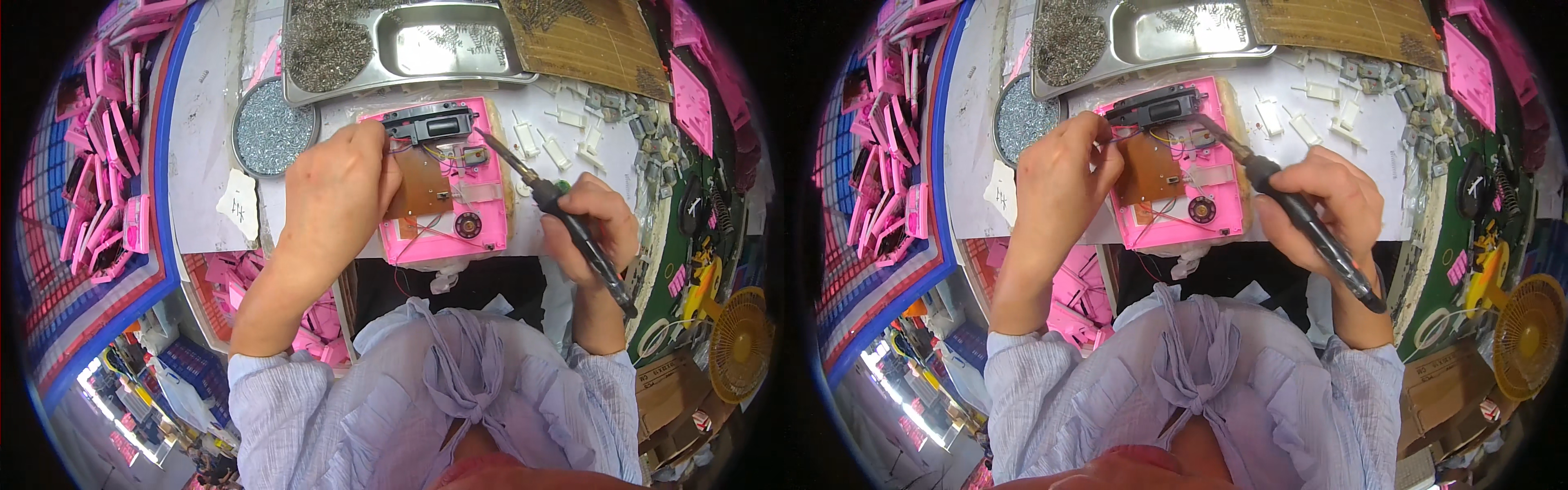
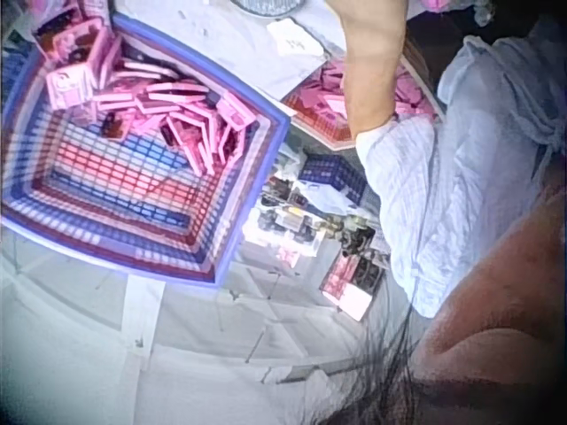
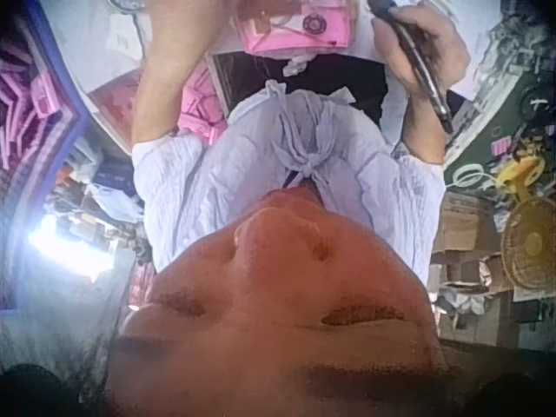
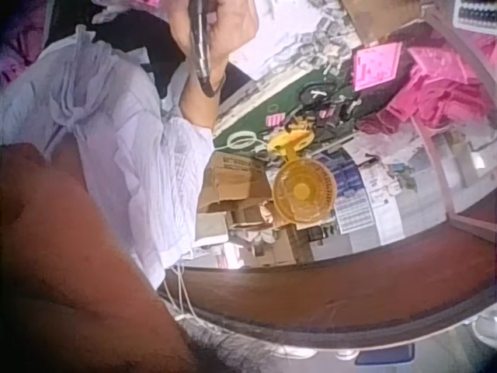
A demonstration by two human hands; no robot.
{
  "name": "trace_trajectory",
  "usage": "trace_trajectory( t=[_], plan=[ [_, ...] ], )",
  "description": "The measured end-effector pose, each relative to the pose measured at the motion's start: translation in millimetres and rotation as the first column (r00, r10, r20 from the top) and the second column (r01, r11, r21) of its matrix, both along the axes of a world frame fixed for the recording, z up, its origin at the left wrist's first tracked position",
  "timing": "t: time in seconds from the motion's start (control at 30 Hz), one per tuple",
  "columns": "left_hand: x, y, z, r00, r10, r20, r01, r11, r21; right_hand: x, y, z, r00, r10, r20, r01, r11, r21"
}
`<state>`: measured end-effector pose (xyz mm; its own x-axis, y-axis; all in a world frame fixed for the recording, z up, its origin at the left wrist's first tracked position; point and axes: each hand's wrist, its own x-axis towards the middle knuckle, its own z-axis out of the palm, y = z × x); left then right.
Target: Assembling electronic toy components by soldering wires and screwing parts together on a factory workbench.
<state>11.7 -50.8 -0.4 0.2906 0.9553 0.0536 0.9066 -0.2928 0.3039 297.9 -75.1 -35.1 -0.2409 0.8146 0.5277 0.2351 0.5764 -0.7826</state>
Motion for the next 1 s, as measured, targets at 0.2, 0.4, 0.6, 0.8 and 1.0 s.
trace_trajectory(
  t=[0.2,0.4,0.6,0.8,1.0],
  plan=[
    [-12,-11,-10,0.992,0.068,0.102,-0.064,0.997,-0.037,-27,3,9,0.998,-0.060,-0.021,0.056,0.984,-0.171],
    [-7,-14,-19,0.995,0.005,-0.099,0.000,0.999,0.051,-39,6,9,1.000,-0.029,0.011,0.030,0.992,-0.127],
    [-7,-1,-5,0.937,0.040,0.346,-0.048,0.999,0.012,-57,12,9,0.997,-0.078,-0.004,0.075,0.971,-0.227],
    [14,-12,-36,0.430,0.329,0.841,-0.153,0.944,-0.291,-103,34,7,1.000,0.013,-0.005,-0.014,0.981,-0.194],
    [16,-9,-44,0.048,0.445,0.894,0.035,0.894,-0.447,-115,40,0,0.979,-0.069,-0.194,0.027,0.977,-0.213]
  ],
)
